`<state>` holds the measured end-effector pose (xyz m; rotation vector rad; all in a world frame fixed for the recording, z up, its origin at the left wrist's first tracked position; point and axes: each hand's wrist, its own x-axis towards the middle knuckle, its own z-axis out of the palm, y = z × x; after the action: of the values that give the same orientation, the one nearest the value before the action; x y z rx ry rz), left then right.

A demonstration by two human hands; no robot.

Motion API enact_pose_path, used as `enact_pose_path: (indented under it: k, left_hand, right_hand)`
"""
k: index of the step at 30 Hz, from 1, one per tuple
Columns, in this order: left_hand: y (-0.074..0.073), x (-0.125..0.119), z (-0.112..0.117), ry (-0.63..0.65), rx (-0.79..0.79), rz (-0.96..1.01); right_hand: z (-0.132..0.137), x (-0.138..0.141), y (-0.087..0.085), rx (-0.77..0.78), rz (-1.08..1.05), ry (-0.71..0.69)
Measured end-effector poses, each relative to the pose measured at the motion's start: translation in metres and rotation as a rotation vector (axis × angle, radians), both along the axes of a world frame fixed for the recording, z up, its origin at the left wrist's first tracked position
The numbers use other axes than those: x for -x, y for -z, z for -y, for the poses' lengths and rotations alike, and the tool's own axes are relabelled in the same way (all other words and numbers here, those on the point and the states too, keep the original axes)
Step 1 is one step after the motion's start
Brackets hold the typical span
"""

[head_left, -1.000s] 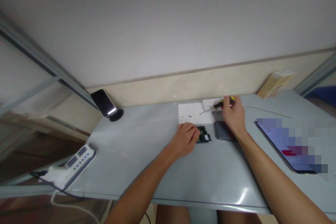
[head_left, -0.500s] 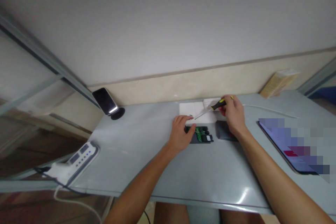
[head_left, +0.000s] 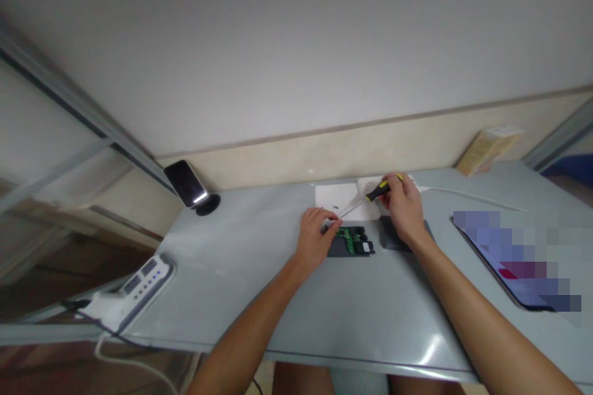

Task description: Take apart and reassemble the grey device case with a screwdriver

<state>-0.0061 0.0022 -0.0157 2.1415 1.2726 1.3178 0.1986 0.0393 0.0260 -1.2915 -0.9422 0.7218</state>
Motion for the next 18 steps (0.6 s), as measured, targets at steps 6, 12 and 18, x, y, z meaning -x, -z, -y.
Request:
enact_pose_path:
  k: [6,12,18]
  left_hand:
    - [0.0003,0.0003,0.0006,-0.018,0.021,-0.041]
    - [-0.001,-0.0016,0.0028,-0.023,-0.01,-0.021]
    - [-0.0027,-0.0024,0.0027,-0.071,0.023,0.006]
  right_hand:
    - [0.0027,0.0027,-0.0042,-0.01,0.018,-0.027]
    - [0.0045,0.0037,-0.0069,-0.028,0.022,-0.052]
    - [0.0069,0.006,-0.0095,-0.055,-0.004,-0.078]
